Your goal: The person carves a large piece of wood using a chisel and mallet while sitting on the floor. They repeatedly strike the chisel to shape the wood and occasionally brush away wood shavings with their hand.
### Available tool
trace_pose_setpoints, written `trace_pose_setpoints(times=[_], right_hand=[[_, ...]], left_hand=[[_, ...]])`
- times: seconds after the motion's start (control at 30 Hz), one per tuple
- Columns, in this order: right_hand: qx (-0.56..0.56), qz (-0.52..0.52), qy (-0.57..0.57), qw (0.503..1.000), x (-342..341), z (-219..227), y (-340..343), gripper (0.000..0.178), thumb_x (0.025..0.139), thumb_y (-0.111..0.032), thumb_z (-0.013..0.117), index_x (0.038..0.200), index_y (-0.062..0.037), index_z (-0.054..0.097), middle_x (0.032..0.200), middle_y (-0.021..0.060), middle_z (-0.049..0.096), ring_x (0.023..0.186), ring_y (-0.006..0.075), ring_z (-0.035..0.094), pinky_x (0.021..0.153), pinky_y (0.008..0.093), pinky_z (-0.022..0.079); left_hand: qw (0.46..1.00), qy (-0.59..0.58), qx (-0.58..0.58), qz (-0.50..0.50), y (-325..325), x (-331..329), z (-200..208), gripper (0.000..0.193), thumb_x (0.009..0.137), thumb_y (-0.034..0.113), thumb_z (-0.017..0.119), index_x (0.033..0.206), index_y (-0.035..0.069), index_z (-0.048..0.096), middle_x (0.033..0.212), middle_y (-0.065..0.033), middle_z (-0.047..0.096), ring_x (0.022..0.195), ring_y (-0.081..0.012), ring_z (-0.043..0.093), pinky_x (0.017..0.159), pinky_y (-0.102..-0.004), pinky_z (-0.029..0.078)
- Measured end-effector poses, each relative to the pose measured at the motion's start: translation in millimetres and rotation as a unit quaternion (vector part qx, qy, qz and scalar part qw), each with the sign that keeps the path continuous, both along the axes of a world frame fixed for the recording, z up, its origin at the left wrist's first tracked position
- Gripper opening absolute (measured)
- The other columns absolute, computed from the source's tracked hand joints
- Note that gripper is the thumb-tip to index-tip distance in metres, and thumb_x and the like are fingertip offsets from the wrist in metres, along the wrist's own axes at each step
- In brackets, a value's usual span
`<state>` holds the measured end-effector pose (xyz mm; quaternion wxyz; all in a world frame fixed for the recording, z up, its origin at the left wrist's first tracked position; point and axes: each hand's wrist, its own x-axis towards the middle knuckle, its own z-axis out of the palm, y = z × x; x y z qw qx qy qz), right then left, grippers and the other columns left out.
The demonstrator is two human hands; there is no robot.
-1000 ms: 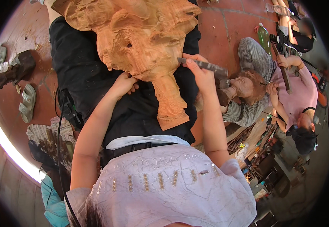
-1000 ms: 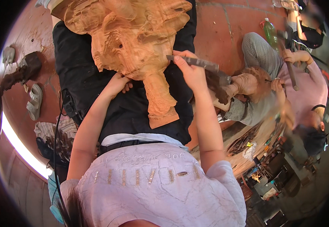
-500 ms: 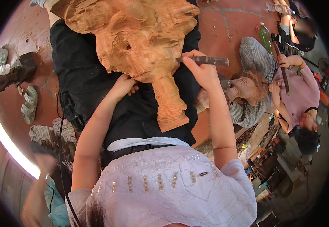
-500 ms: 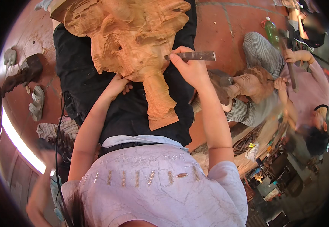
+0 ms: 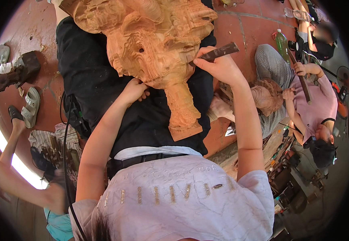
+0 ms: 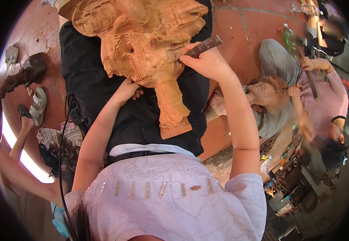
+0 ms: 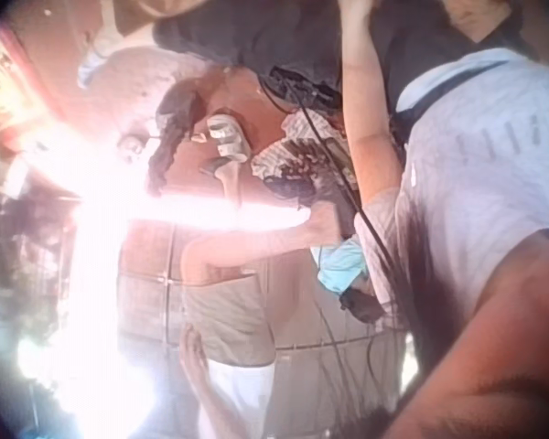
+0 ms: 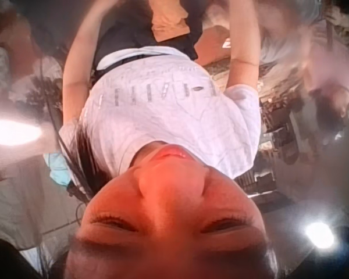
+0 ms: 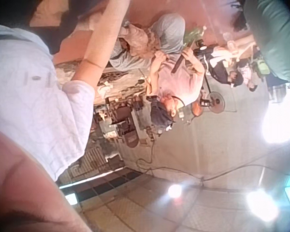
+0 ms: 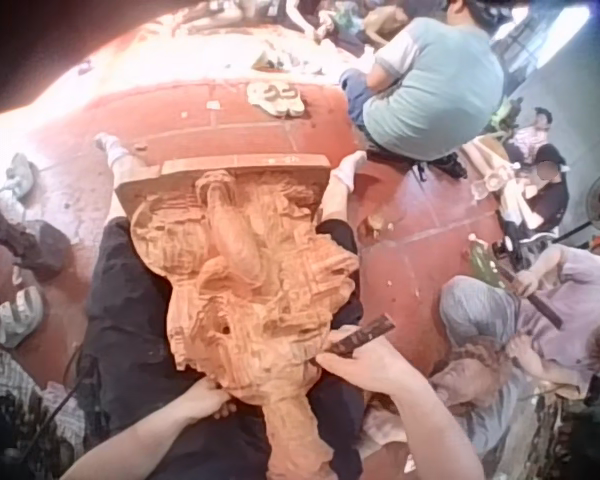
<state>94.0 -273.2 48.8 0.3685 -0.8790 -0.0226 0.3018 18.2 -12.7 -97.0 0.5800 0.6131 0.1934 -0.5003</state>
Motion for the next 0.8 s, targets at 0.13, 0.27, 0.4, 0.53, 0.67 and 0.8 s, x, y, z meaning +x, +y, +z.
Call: trace_pose_setpoints(times=[0.13,0.27,0.4,0.53,0.67,0.8], right_hand=[[-0.003,0.064,0.041,0.997,19.1,-2.0,-7.4,0.017,0.08,-0.019,0.068,0.086,-0.0048,0.063,0.074,0.0008,0.052,0.071,0.0107,0.05,0.065,0.0276,0.042],[-0.005,0.118,0.059,0.991,36.8,-1.5,-3.3,0.017,0.078,-0.018,0.071,0.085,-0.0043,0.064,0.073,0.0003,0.057,0.07,0.0093,0.052,0.065,0.0272,0.043],[0.003,0.057,0.161,0.985,55.8,-2.4,3.9,0.016,0.081,-0.017,0.068,0.084,-0.0019,0.065,0.071,0.0018,0.061,0.063,0.01,0.057,0.06,0.0251,0.047],[-0.006,0.004,0.132,0.991,55.3,-6.6,6.3,0.019,0.078,-0.018,0.068,0.086,-0.001,0.066,0.073,0.0048,0.066,0.06,0.013,0.062,0.056,0.0245,0.05],[-0.035,0.087,0.004,0.996,45.4,-10.1,-13.7,0.027,0.078,-0.023,0.069,0.096,-0.0029,0.066,0.081,0.0079,0.068,0.076,0.018,0.064,0.069,0.0311,0.05],[-0.025,0.061,0.028,0.997,37.6,-2.7,-2.1,0.027,0.078,-0.024,0.073,0.089,-0.0006,0.066,0.079,0.0008,0.062,0.073,0.0102,0.055,0.066,0.0287,0.046]], left_hand=[[1.0,0.001,-0.013,-0.007,0.3,0.4,2.4,0.025,0.091,0.021,0.053,0.104,0.0,0.056,0.071,-0.0049,0.059,0.053,-0.0096,0.053,0.043,-0.0223,0.039],[1.0,0.006,-0.001,-0.009,0.7,0.2,1.0,0.025,0.091,0.02,0.052,0.105,0.0,0.056,0.072,-0.0053,0.059,0.053,-0.0096,0.053,0.042,-0.0221,0.039],[1.0,0.004,0.007,-0.006,-4.2,2.3,5.3,0.024,0.09,0.017,0.05,0.105,-0.001,0.055,0.073,-0.0063,0.06,0.053,-0.01,0.053,0.042,-0.0221,0.04],[1.0,0.009,0.005,-0.01,-3.8,1.2,2.8,0.024,0.09,0.015,0.049,0.107,-0.001,0.054,0.073,-0.0069,0.06,0.053,-0.0102,0.053,0.042,-0.0224,0.04],[1.0,0.0,0.001,-0.005,-0.7,0.9,2.1,0.026,0.09,0.016,0.049,0.109,-0.001,0.053,0.074,-0.0071,0.06,0.053,-0.0102,0.053,0.042,-0.0227,0.04],[1.0,-0.003,-0.004,-0.009,1.1,3.1,4.1,0.027,0.09,0.017,0.049,0.109,-0.002,0.054,0.073,-0.0067,0.06,0.054,-0.0102,0.053,0.043,-0.0227,0.04]])
